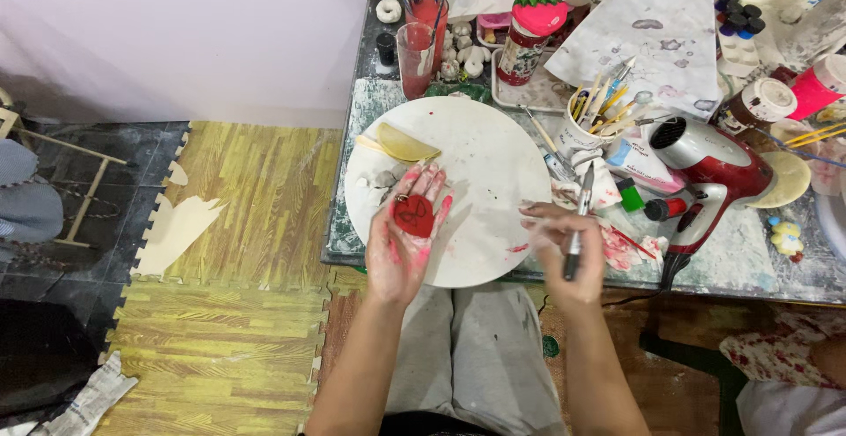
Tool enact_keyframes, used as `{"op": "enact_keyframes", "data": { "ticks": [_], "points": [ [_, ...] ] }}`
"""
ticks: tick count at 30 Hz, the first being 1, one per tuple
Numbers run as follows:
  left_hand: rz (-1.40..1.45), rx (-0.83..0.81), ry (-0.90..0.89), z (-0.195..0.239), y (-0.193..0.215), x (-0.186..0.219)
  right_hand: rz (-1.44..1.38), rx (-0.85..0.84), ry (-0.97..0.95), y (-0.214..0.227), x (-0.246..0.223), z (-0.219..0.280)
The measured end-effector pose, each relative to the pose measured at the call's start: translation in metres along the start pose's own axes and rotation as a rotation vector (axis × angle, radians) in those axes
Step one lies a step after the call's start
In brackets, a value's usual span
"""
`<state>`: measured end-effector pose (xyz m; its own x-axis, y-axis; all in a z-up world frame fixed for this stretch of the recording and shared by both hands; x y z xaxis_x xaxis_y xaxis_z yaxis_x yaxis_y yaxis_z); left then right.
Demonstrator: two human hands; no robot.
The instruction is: The person shapes a red clay heart, then uses a black marker to write on its surface. They place the heart on a white plate and handle small red and black containers, dipping a brush into one of them.
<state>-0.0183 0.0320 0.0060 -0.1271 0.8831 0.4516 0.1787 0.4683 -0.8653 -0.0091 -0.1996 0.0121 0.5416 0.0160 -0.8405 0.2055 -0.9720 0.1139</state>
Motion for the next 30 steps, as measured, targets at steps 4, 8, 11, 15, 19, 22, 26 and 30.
{"op": "enact_keyframes", "data": {
  "ticks": [4,8,11,15,19,22,26,30],
  "points": [
    [-0.040,0.016,0.090,0.007,-0.007,-0.009,0.278,-0.209,0.093,-0.038,-0.026,-0.007],
    [-0.040,0.018,0.173,0.014,-0.015,-0.021,0.399,-0.258,0.076,-0.064,-0.040,-0.016],
    [0.028,-0.082,0.176,0.015,-0.018,-0.025,0.491,-0.213,0.127,-0.067,-0.047,-0.017],
    [0.182,-0.099,0.248,0.017,-0.020,-0.033,0.553,-0.176,0.146,-0.063,-0.049,-0.011],
    [0.125,-0.090,0.237,0.018,-0.024,-0.040,0.618,-0.162,0.169,-0.057,-0.048,-0.006],
    [0.115,-0.092,0.251,0.018,-0.028,-0.044,0.608,-0.148,0.211,-0.053,-0.048,-0.004],
    [-0.004,-0.122,0.261,0.020,-0.031,-0.047,0.523,-0.117,0.190,-0.044,-0.045,0.004],
    [-0.267,-0.060,0.176,0.018,-0.028,-0.044,0.442,-0.027,0.151,-0.032,-0.037,0.011]
  ]
}}
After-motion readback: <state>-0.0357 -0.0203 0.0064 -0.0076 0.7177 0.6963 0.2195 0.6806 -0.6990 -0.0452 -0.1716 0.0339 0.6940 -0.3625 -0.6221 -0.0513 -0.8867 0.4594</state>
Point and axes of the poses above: each hand's wrist, its own z-axis away from the middle knuckle, its own y-axis out of the back of the hand, x = y × z, the point moved 4 cm from there along -z, towards the middle knuckle, and after that the axes turned 6 degrees about -x, right-handed, at the moved point
